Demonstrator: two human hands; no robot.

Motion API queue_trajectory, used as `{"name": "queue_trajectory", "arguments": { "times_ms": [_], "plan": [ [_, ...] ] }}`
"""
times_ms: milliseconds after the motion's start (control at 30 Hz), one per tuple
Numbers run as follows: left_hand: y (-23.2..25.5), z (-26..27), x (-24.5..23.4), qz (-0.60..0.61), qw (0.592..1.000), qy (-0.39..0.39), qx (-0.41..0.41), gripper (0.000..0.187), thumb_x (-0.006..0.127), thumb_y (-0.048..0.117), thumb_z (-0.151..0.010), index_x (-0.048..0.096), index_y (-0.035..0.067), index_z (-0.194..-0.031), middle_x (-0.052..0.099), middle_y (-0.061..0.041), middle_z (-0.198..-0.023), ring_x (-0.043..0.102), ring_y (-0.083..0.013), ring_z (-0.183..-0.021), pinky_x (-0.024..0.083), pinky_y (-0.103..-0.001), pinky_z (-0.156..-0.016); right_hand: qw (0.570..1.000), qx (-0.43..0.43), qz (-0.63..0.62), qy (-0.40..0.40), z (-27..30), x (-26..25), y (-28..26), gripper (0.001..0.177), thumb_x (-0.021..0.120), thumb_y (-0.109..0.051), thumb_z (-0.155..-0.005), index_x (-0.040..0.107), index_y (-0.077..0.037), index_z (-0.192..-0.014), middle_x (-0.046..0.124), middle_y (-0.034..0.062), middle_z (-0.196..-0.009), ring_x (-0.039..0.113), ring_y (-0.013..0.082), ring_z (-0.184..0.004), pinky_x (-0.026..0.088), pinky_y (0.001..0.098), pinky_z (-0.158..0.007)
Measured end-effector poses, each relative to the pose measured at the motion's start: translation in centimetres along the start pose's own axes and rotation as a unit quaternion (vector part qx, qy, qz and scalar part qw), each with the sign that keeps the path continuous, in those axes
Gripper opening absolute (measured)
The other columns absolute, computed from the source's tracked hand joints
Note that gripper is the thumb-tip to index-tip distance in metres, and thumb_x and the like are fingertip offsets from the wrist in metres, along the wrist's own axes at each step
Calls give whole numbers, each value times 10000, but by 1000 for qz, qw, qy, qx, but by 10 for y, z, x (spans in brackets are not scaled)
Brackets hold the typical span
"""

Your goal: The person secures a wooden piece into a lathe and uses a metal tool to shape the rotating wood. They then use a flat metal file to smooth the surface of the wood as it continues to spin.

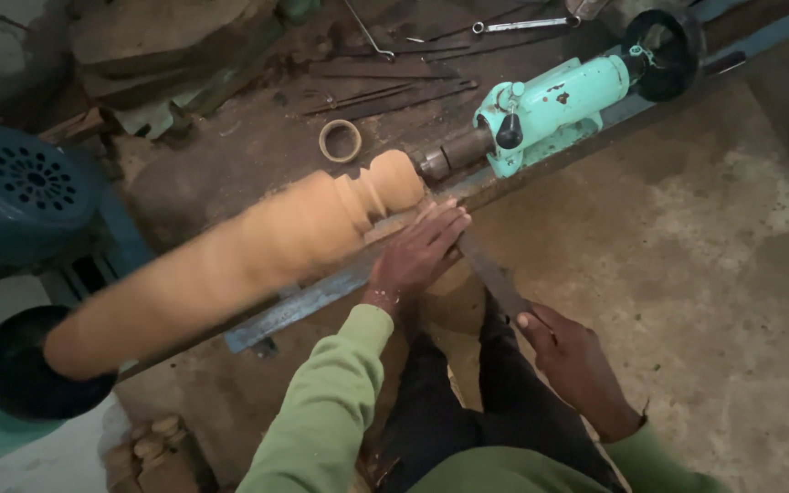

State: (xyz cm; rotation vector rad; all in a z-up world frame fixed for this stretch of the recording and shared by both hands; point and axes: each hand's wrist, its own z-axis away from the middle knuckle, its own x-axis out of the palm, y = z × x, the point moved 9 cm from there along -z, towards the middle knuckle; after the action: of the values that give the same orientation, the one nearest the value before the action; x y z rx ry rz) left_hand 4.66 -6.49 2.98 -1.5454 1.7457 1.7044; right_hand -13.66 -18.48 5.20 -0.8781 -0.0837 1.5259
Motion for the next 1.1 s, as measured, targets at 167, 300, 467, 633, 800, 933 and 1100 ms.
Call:
{"name": "queue_trajectory", "arguments": {
  "times_ms": [167,300,467,633,800,933,1100],
  "plan": [
    [2,2,-1,2,1000,9,0,473,725,217,-980,587,110,-1420,592,-61,-1454,539,-260,-1426,436,-435,-1243,1000,3,9,-20,-5,-11,7,417,578,-368,-988,708,-144,-1315,526,102,-626,472,163,-534,449,382,-521],
    [-2,2,6,-3,999,22,37,486,733,231,-958,596,81,-1400,601,-92,-1426,553,-297,-1386,454,-464,-1187,999,-14,17,-23,-13,-17,7,419,598,-371,-975,714,-125,-1293,515,92,-596,486,150,-526,449,372,-513],
    [4,-3,-4,0,999,44,1,463,749,272,-960,622,99,-1371,632,-67,-1393,585,-273,-1375,485,-446,-1188,998,-28,48,-23,-15,-23,3,406,603,-391,-992,720,-142,-1291,523,105,-605,502,168,-532,461,385,-531],
    [4,-3,-1,-3,999,47,-11,478,769,283,-947,633,109,-1371,637,-60,-1384,592,-262,-1360,490,-437,-1182,995,-86,58,-15,-18,-31,-8,404,579,-370,-984,716,-130,-1278,571,95,-637,528,163,-552,483,377,-544],
    [2,-7,-6,-17,999,29,-31,511,787,267,-915,625,103,-1371,614,-104,-1428,582,-289,-1355,499,-417,-1104,997,-48,59,-28,-20,-31,-4,403,599,-372,-974,717,-136,-1279,592,141,-649,537,191,-544,489,393,-556],
    [4,-5,-4,-3,999,43,-18,529,783,255,-895,619,118,-1379,628,-53,-1412,596,-265,-1371,519,-417,-1151,986,-165,36,-9,-29,-31,-1,397,597,-384,-1013,714,-101,-1265,646,80,-759,592,143,-606,511,361,-576],
    [-2,-4,3,4,999,40,-13,523,791,229,-899,614,94,-1372,606,-95,-1402,589,-296,-1348,515,-420,-1105,993,-68,82,-48,-22,-37,-8,408,561,-385,-997,723,-138,-1278,542,141,-618,491,203,-528,454,421,-544]
  ]
}}
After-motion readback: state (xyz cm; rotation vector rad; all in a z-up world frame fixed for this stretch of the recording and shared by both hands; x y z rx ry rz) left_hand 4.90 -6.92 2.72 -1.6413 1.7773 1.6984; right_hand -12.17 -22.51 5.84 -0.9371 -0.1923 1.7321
